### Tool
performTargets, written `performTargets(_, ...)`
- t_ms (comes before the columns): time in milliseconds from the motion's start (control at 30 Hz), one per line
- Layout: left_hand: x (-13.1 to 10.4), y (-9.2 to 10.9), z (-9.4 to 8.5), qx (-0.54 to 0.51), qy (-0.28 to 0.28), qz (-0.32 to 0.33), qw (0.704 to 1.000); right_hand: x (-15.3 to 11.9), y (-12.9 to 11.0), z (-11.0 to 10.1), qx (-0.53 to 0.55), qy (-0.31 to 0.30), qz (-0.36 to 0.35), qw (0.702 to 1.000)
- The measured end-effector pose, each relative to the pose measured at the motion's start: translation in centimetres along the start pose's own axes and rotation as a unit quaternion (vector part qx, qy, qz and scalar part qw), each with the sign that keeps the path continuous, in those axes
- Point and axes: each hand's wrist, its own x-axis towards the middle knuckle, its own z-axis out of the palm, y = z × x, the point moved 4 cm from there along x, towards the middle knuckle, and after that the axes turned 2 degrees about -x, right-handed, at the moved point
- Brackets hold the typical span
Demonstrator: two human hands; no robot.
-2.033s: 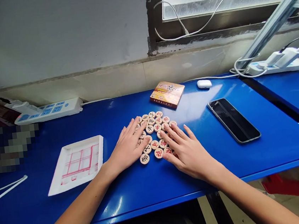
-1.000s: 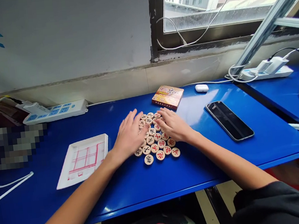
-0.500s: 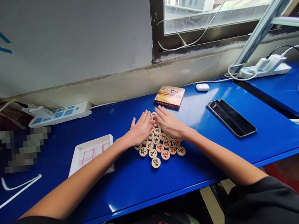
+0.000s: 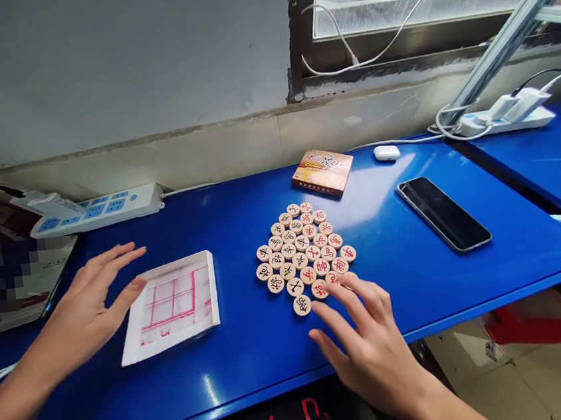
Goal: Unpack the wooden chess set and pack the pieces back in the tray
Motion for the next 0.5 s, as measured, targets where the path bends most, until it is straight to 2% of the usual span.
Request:
performTargets(133,1.6,-1.1,1.2,-0.090,0.026,-0.008,0.996,0.1,-2.9,1.8,0.026,-0.025,-0.025,0.999)
performTargets(233,2.6,-1.0,2.2,-0.155,-0.009,-0.007,0.988,0.2,-3.8,2.5,0.040,-0.024,-0.022,0.999)
performTargets(300,2.6,-0.6,2.4,-0.160,-0.028,0.012,0.987,0.2,-4.1,2.6,0.040,-0.004,-0.005,0.999)
performTargets(367,1.9,0.3,1.8,-0.112,-0.004,0.054,0.992,0.2,-4.5,2.6,0.041,0.011,0.012,0.999)
performTargets(433,0.8,1.6,0.8,-0.020,0.034,0.097,0.994,0.4,-5.1,2.7,0.049,0.013,0.024,0.998)
performTargets(467,0.2,2.3,0.6,0.024,0.035,0.119,0.992,0.5,-5.5,2.9,0.058,0.011,0.027,0.998)
performTargets(500,-0.3,3.0,0.5,0.056,0.012,0.133,0.989,0.7,-6.1,3.2,0.069,0.009,0.029,0.997)
